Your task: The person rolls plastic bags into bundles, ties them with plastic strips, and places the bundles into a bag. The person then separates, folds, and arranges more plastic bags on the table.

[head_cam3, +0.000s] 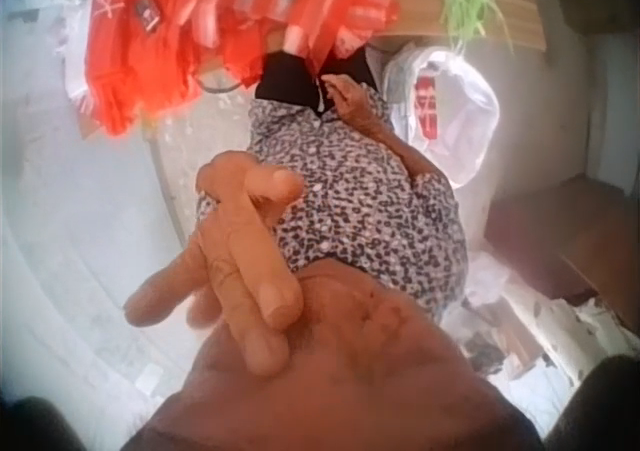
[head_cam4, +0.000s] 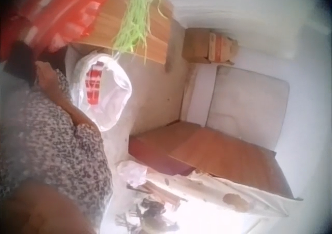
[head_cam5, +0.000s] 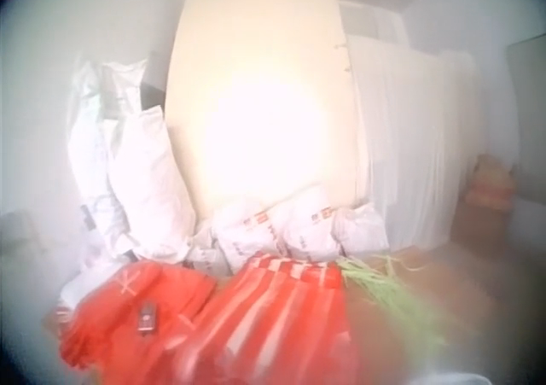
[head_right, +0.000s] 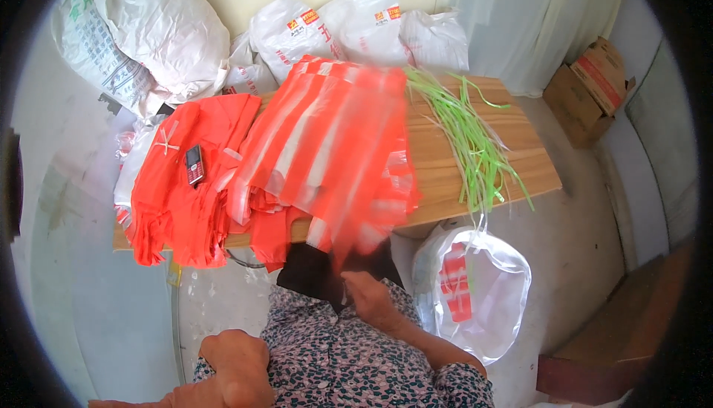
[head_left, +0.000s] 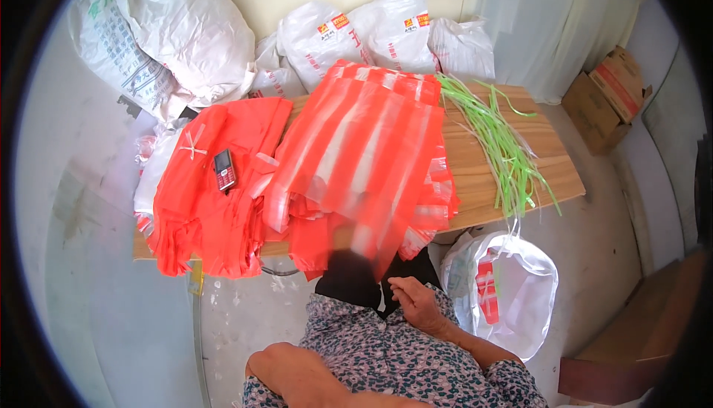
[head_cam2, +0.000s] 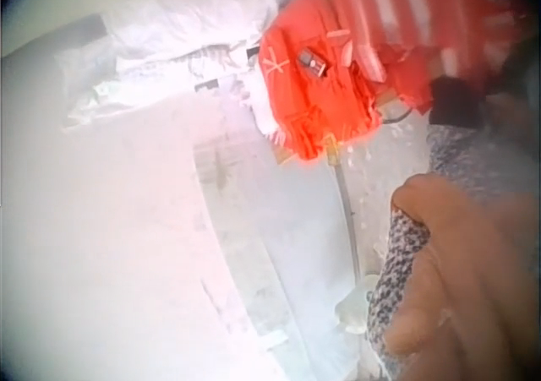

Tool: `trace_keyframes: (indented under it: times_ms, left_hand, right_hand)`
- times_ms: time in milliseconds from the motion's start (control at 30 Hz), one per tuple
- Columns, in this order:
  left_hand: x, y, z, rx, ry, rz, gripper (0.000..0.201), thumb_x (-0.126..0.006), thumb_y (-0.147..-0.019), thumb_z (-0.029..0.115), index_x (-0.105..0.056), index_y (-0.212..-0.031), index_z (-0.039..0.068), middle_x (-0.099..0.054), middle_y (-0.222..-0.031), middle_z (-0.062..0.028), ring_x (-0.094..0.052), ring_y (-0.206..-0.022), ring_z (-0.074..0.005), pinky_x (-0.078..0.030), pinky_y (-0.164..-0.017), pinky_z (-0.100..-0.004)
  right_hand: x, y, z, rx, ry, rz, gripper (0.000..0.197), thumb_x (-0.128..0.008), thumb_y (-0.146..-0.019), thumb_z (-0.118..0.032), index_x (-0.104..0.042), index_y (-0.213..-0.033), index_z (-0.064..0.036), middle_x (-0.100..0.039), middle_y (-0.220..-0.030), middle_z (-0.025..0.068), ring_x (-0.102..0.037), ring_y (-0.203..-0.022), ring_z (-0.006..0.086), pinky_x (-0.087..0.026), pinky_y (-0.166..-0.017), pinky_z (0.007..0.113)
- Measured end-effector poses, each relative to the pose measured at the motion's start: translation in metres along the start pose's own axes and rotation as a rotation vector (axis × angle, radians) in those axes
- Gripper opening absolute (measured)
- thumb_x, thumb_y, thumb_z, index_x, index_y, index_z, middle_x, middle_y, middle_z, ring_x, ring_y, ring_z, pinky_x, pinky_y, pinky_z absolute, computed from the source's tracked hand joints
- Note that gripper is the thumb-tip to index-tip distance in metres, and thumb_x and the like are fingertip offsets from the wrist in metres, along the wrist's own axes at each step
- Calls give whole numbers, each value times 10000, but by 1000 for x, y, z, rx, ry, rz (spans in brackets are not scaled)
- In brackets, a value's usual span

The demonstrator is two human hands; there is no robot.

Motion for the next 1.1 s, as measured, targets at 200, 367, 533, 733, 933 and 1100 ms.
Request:
trace_keyframes:
  times_ms: [200, 367, 533, 733, 933, 1100]
  left_hand:
    - [3, 12, 12, 246, -228, -25, 532, -290, -1018, 379, -164, -1506, 211, -451, -1417, 1, -368, -1336, -190, -56, -1071, -573]
    - [-2, 7, 9, 382, -70, -61, 518, -255, -1016, 431, -164, -1498, 266, -274, -1519, 8, -202, -1419, -162, -16, -1082, -572]
    - [-16, -28, -1, 431, -52, 104, 480, -204, -1022, 429, -129, -1492, 367, -115, -1572, 7, -81, -1447, -130, -1, -1082, -595]
    - [5, -23, 2, 337, -358, -17, 476, -217, -1020, 410, -187, -1477, 277, -236, -1521, -13, -283, -1355, -113, -202, -1057, -505]
    - [23, -18, 7, 257, -624, 235, 358, -309, -1017, 311, -523, -1283, 203, -591, -1256, -15, -533, -1030, -97, -358, -922, -431]
    - [19, -45, -28, 168, -380, 492, 351, -342, -1010, 333, -597, -1118, 117, -645, -1113, -28, -567, -766, -87, -431, -822, -340]
  right_hand:
    - [3, -2, 16, -163, -69, 2, 197, -560, -881, 8, -608, -1072, 16, -624, -876, 120, -651, -680, 170, -508, -600, 259]
    - [4, -12, 19, -80, 66, -12, 184, -567, -877, 6, -613, -1054, 17, -623, -856, 125, -644, -644, 181, -494, -572, 273]
    - [7, -13, 20, -134, 46, -38, 165, -563, -880, 3, -616, -1035, 24, -619, -862, 129, -641, -637, 182, -497, -573, 272]
    - [1, -17, 20, -242, -23, -54, 163, -557, -878, 7, -621, -1027, 24, -621, -868, 130, -637, -635, 178, -501, -575, 259]
    - [-8, -21, 26, -163, 21, -72, 158, -567, -866, 20, -624, -1013, 28, -618, -853, 136, -635, -633, 180, -504, -572, 264]
    - [-4, -25, 25, -198, -11, -48, 154, -575, -859, 34, -626, -1004, 37, -609, -829, 132, -625, -611, 175, -494, -551, 260]
Point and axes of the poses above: each hand's wrist, its own y-axis away from the middle knuckle, its own x-axis out of the back of the hand, z = x × y, the point moved 3 cm from there along -y, towards the middle knuckle
